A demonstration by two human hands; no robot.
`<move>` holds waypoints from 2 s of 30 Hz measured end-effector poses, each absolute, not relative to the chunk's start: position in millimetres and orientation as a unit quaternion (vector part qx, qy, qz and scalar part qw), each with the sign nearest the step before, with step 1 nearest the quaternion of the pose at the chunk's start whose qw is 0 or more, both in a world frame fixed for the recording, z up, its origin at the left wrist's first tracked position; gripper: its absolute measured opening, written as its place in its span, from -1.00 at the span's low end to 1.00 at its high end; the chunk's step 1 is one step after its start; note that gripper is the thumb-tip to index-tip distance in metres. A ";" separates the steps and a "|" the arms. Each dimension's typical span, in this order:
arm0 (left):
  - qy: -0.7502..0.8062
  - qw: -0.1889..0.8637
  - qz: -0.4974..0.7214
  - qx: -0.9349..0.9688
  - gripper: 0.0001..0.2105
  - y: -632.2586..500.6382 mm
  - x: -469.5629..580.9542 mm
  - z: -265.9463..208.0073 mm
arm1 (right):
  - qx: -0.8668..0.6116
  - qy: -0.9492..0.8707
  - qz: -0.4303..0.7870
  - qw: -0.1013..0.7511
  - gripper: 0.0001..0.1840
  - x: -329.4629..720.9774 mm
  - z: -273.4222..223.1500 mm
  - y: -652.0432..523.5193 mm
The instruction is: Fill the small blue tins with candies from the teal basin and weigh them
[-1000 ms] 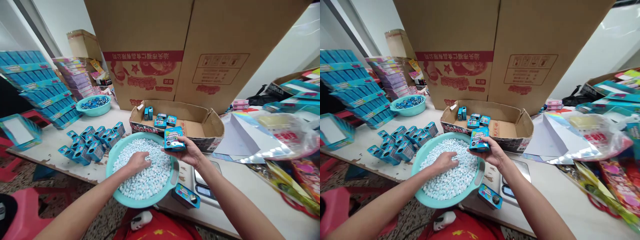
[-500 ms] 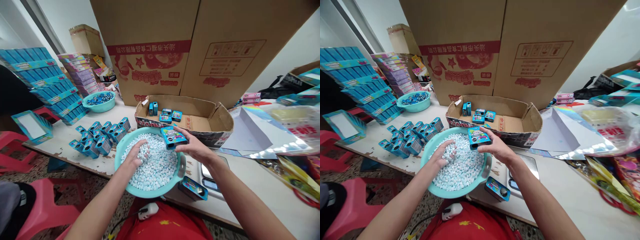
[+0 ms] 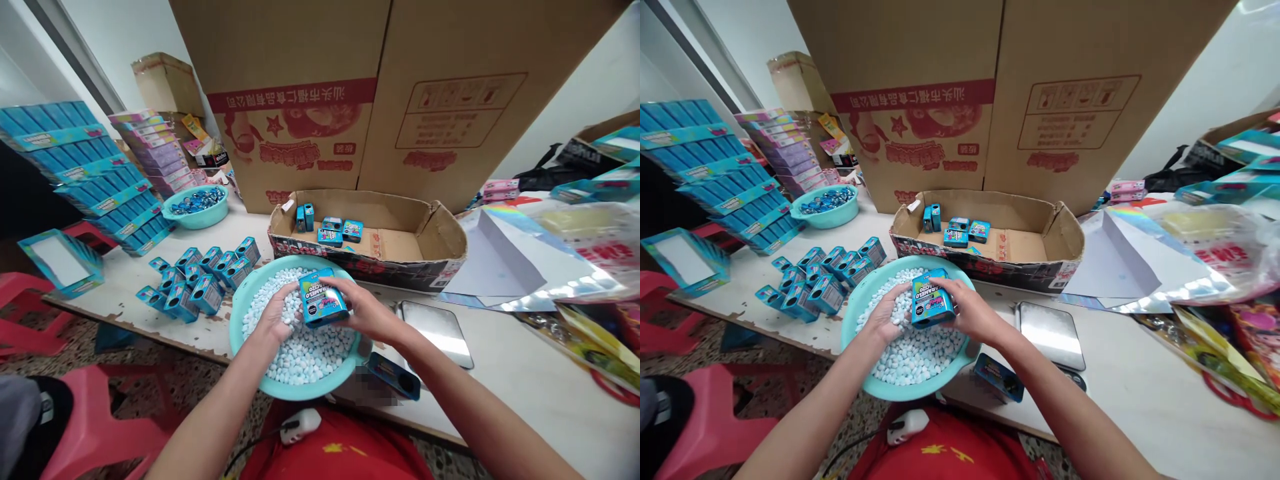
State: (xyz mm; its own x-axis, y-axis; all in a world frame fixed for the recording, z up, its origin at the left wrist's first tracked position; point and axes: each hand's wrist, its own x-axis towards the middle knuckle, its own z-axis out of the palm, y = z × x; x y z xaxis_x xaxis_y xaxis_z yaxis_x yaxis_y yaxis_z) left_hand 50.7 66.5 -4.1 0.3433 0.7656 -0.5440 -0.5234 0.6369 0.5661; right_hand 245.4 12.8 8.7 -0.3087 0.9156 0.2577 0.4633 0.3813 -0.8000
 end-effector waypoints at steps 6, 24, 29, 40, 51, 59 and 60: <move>0.440 0.780 0.421 0.145 -0.80 64.7 50.2 1.7 | -0.551 -0.750 0.105 0.349 -0.60 246.6 1.2 15.4; 0.330 0.684 0.581 0.292 -0.73 90.7 72.4 55.4 | -0.556 -0.694 0.262 0.376 -0.68 216.9 2.8 21.1; 0.348 0.648 0.578 0.354 -0.70 90.1 75.2 54.2 | -0.547 -0.724 0.241 0.345 -0.74 211.7 13.5 18.9; 0.374 0.608 0.599 0.364 -0.69 93.7 69.2 59.2 | -0.566 -0.715 0.215 0.351 -0.73 210.1 24.9 30.4; 0.349 0.652 0.578 0.346 -0.68 93.7 65.2 52.2 | -0.560 -0.727 0.236 0.321 -0.71 209.1 21.6 34.3; 0.356 0.621 0.593 0.369 -0.69 94.3 65.2 51.9 | -0.569 -0.725 0.231 0.314 -0.76 205.8 24.3 34.9; 0.355 0.618 0.595 0.371 -0.70 94.6 65.4 51.8 | -0.573 -0.720 0.230 0.316 -0.76 205.5 24.7 35.1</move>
